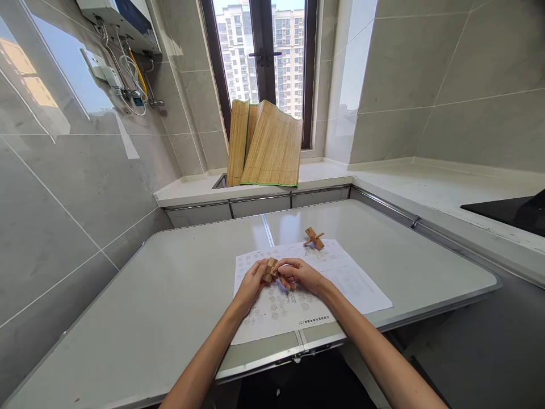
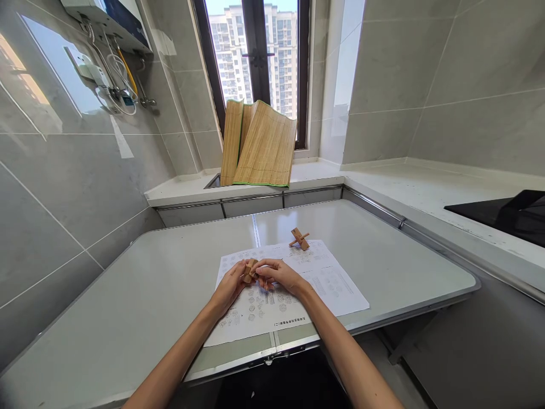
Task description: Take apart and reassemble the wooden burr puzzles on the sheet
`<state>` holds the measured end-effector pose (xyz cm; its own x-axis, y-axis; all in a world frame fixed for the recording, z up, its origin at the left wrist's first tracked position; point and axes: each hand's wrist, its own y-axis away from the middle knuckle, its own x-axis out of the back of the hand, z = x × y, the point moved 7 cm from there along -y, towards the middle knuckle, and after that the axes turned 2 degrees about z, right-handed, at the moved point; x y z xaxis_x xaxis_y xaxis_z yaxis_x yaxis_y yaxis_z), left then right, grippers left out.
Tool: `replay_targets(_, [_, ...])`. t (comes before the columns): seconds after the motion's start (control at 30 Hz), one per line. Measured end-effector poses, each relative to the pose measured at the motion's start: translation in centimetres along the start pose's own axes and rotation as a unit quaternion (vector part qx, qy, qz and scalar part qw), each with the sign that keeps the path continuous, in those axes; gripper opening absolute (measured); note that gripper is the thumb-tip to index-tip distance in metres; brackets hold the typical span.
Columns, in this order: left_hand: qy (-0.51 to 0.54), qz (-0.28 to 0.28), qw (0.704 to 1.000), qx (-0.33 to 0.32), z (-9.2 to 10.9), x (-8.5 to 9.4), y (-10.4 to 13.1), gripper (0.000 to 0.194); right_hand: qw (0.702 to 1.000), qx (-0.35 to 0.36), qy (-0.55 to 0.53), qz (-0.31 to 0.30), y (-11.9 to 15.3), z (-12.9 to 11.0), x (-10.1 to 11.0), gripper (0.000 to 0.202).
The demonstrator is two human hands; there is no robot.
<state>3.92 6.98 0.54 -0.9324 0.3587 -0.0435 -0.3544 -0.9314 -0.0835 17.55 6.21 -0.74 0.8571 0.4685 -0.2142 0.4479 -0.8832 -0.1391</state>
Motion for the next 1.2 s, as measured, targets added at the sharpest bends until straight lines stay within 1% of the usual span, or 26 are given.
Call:
replay_targets(0.13, [0.079, -0.012, 0.996, 0.041, -0.3, 0.3, 0.2, 0.052, 1.0, -0.004, 0.007, -0.003, 0.0, 0.3, 0.0, 0.033])
replay_targets(0.3, [0.111, -0.039, 0.993, 0.03, 0.4, 0.1, 0.4, 0.053, 1.0, -0.002, 0.003, 0.008, 0.0, 0.2, 0.2, 0.032])
replay_targets(0.37, [0.11, -0.038, 0.993, 0.028, 0.4, 0.1, 0.4, 0.055, 1.0, -0.003, 0.008, 0.008, 0.0, 0.2, 0.2, 0.033])
replay_targets(0.43, [0.095, -0.019, 0.995, 0.018, 0.5, 0.3, 0.3, 0.056, 1.0, -0.001, 0.012, 0.012, 0.0, 0.2, 0.3, 0.033])
replay_targets(0.53, [0.043, 0.009, 0.999, -0.012, 0.7, 0.7, 0.2, 0.059, 0.999, 0.004, 0.031, 0.023, -0.2, 0.2, 0.4, 0.039])
replay_targets(0.67, [-0.027, 0.003, 0.998, -0.05, 0.9, 0.5, 0.2, 0.066, 0.996, -0.004, 0.073, 0.042, -0.4, 0.7, 0.5, 0.047])
replay_targets(0.8, [-0.075, 0.007, 0.994, -0.081, 0.9, 0.6, 0.2, 0.069, 0.997, -0.005, 0.061, 0.042, -0.5, 0.9, 0.4, 0.047])
replay_targets(0.93, [-0.055, 0.027, 0.994, -0.091, 0.5, 1.1, -0.1, 0.076, 0.999, -0.01, 0.029, 0.012, -0.2, 0.7, 0.0, 0.041])
replay_targets(1.07, [-0.029, 0.015, 0.995, -0.091, 0.5, 1.0, -0.2, 0.074, 0.999, -0.021, 0.039, -0.023, 0.0, 0.4, -0.5, 0.042])
replay_targets(1.13, [-0.046, 0.027, 0.994, -0.093, 0.7, 1.0, -0.1, 0.071, 0.998, -0.017, 0.062, -0.016, 0.0, 0.4, -0.4, 0.044])
replay_targets(1.2, [-0.087, 0.046, 0.99, -0.103, 0.9, 1.1, 0.2, 0.068, 0.996, -0.011, 0.091, 0.004, 0.0, 0.4, -0.2, 0.046])
